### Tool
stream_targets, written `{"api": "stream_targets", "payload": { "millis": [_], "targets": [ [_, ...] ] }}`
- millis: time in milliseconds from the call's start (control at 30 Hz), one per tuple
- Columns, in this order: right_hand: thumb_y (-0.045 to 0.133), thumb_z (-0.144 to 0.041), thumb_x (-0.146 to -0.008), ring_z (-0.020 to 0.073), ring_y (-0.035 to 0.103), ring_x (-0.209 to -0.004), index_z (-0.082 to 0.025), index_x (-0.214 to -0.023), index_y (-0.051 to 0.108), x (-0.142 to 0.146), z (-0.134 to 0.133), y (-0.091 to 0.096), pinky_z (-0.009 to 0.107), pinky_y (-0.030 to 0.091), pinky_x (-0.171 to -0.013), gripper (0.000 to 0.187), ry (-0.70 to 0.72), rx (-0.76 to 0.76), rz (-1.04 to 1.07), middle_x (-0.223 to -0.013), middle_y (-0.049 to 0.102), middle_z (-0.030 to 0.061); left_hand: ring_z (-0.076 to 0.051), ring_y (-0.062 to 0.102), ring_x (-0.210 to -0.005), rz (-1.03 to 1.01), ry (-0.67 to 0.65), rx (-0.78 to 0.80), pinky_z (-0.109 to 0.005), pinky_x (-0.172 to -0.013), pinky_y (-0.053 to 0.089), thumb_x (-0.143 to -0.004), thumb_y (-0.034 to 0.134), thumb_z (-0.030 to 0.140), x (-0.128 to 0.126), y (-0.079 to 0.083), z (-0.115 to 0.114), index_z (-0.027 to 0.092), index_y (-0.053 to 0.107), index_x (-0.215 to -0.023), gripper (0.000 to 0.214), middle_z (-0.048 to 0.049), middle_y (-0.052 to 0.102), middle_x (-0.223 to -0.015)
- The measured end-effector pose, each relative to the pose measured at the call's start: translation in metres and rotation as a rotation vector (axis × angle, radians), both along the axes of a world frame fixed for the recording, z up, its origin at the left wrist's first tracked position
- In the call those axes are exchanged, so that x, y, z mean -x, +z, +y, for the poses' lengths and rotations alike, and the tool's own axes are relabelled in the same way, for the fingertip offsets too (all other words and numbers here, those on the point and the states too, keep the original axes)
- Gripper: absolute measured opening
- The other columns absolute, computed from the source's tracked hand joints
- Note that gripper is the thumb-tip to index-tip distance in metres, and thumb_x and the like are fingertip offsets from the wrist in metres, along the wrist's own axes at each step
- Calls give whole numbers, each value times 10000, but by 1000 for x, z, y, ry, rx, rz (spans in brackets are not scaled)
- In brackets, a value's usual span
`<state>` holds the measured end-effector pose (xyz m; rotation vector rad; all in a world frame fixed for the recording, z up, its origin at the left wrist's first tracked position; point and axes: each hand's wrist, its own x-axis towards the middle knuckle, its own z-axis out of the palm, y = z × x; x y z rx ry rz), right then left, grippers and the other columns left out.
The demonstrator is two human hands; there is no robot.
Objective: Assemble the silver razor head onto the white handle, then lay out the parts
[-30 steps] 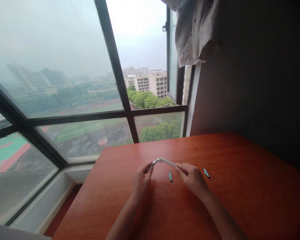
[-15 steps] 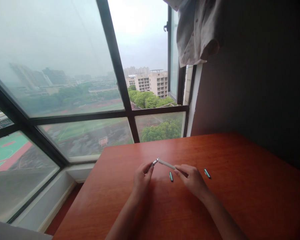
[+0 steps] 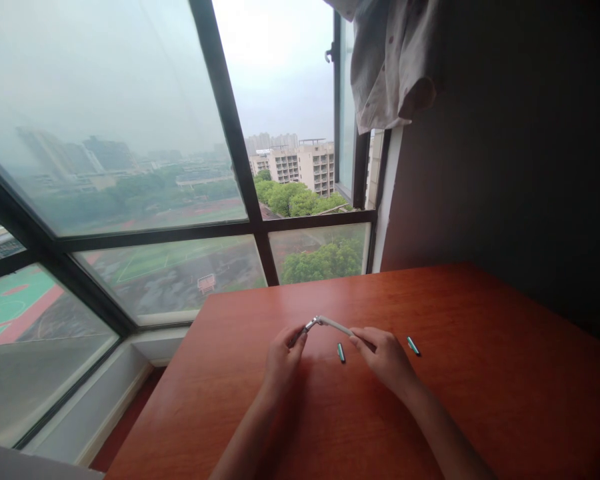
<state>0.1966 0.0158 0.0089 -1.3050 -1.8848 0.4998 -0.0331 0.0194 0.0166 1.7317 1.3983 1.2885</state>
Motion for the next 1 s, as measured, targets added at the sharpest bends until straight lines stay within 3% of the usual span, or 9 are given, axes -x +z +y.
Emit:
{"api": "stream_targets", "payload": {
  "millis": [233,1000],
  "targets": [
    [457,-343,-901,214,631,-739,-221,-965,709,-1,-1,1,278,427,-658,287,-90,-46,-61,-810,697,71,-215,644,-813,17,-61,-20,-301,-726,504,-809,576,300,-3,2,-1,175,719,-982,256,-82,720,-911],
    [460,-311,-899,203,627,-718,-197,-953,715,-2,-1,3,268,428,-661,284,2,-11,0,-811,705,69,-197,611,-765,67,-77,-35,-267,-674,466,-840,553,291,-1,-1,-1,162,707,-996,254,-80,687,-870]
  ]
}}
